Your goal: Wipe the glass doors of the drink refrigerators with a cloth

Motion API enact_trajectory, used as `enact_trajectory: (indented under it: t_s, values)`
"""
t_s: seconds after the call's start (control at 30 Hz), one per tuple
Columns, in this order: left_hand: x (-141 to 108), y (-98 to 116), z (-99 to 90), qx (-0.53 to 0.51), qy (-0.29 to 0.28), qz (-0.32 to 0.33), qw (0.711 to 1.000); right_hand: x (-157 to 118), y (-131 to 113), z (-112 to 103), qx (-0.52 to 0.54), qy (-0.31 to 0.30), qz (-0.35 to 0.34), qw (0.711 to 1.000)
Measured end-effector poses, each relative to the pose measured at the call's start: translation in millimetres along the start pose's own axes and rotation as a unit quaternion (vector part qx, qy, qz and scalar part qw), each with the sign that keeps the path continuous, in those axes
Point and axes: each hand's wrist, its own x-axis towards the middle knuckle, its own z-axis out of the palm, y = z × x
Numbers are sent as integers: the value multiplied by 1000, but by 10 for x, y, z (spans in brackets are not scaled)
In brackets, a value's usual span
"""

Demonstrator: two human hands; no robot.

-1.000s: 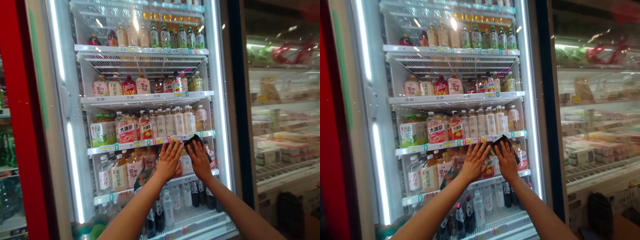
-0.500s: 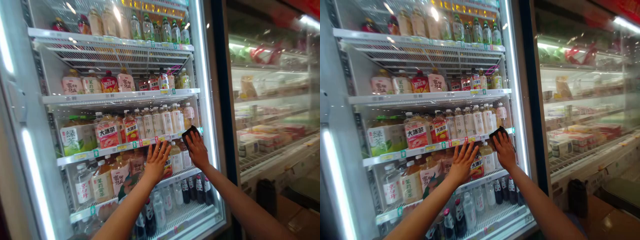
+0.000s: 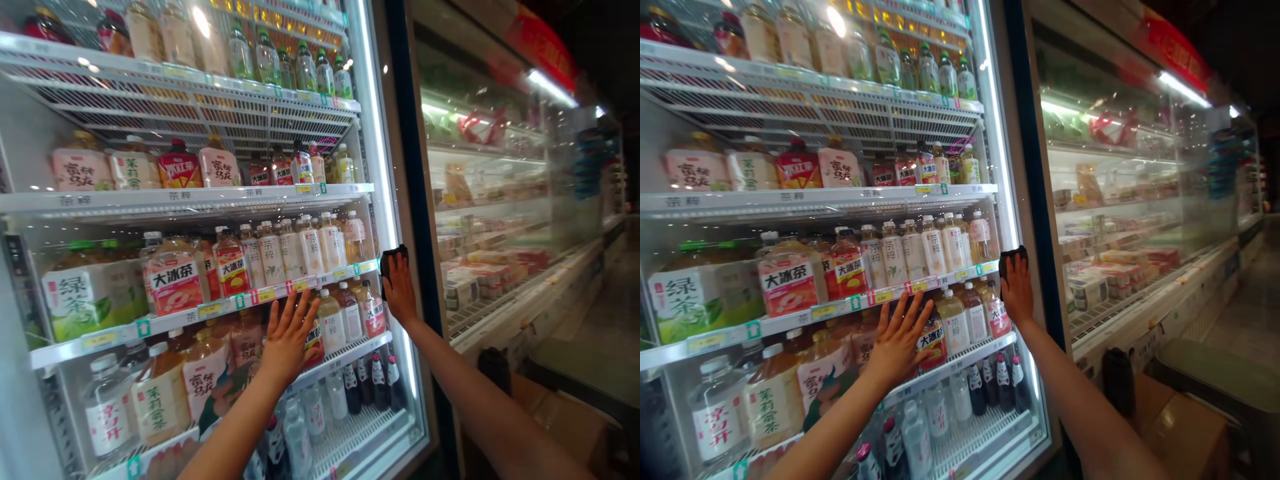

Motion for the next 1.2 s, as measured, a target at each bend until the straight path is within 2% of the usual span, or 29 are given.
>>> enact_trajectory:
  t_s: [0.17,0.23,0.33,0.4,0.53,0.6,0.67,0.77,0.83,0.9,1.03,1.1,1.2]
  values:
    - [6,-8,-8,-11,8,1,1000,-337,233,45,-20,18,71,997]
    - [11,-14,1,-17,16,3,1000,-218,274,60,-22,9,72,997]
    - [19,-27,11,-22,27,5,999,140,354,31,-6,22,69,997]
    - [23,-37,11,-24,33,8,999,208,419,-5,2,27,60,998]
    - [24,-51,2,-23,39,13,999,-201,521,-31,-1,12,47,999]
    - [24,-52,3,-21,45,14,999,-290,536,-20,3,11,44,999]
    - [25,-51,10,-21,51,12,998,-100,530,-13,10,18,36,999]
    - [30,-51,26,-25,57,9,998,439,506,-17,9,32,20,999]
    - [32,-56,34,-27,61,10,998,622,506,-22,8,35,13,999]
    - [31,-64,36,-26,62,13,998,537,536,-22,2,31,-1,1000]
    - [29,-70,25,-19,57,15,998,186,617,-17,-20,22,-35,999]
    - [29,-65,16,-17,57,16,998,281,608,-26,-16,29,-20,999]
    - [30,-56,7,-16,57,16,998,638,518,-33,1,46,13,999]
